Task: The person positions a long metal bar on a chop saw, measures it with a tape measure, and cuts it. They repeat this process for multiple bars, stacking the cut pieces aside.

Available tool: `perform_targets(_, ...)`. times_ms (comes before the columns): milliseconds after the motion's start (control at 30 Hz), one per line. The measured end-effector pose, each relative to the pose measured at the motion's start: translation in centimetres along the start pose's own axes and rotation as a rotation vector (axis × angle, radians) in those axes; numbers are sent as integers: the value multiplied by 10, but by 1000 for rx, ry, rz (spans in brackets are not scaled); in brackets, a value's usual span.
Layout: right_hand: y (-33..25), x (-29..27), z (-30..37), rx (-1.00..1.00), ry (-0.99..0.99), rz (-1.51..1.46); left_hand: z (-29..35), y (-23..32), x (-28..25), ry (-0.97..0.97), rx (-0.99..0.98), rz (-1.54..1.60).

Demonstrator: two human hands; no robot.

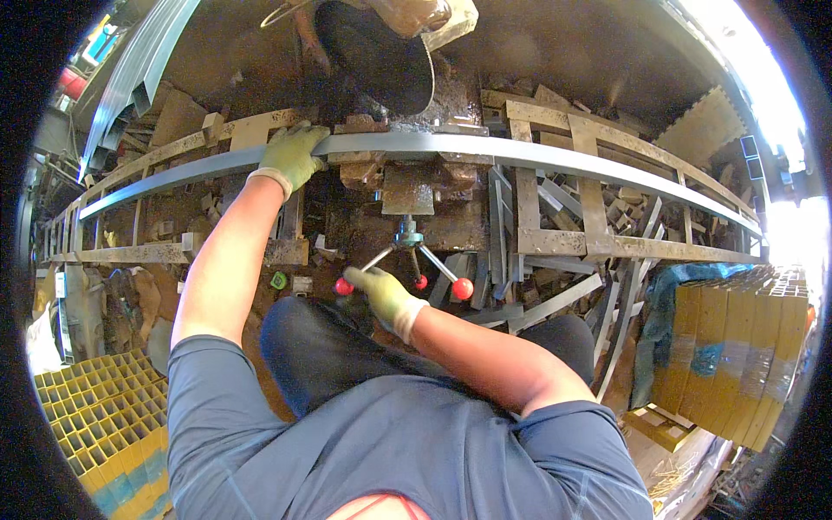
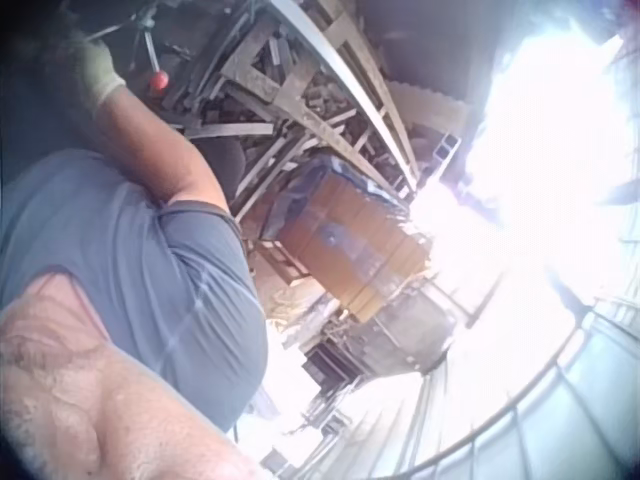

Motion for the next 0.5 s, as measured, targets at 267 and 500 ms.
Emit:
perform_targets(267,-96,-14,130,-921,131,1286,3,-15,6,-32,-57,-28)
perform_targets(500,-81,-75,82,-395,412,1643,21,-1,1,185,-60,-68)
Point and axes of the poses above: each hand's wrist, its own z-axis away from the middle knuckle, its own x-axis out of the palm, y = z × x, the point moved 2 cm from there along -z, towards the middle knuckle, and after that the axes turned 6 degrees about -x, right-handed, at the moved point
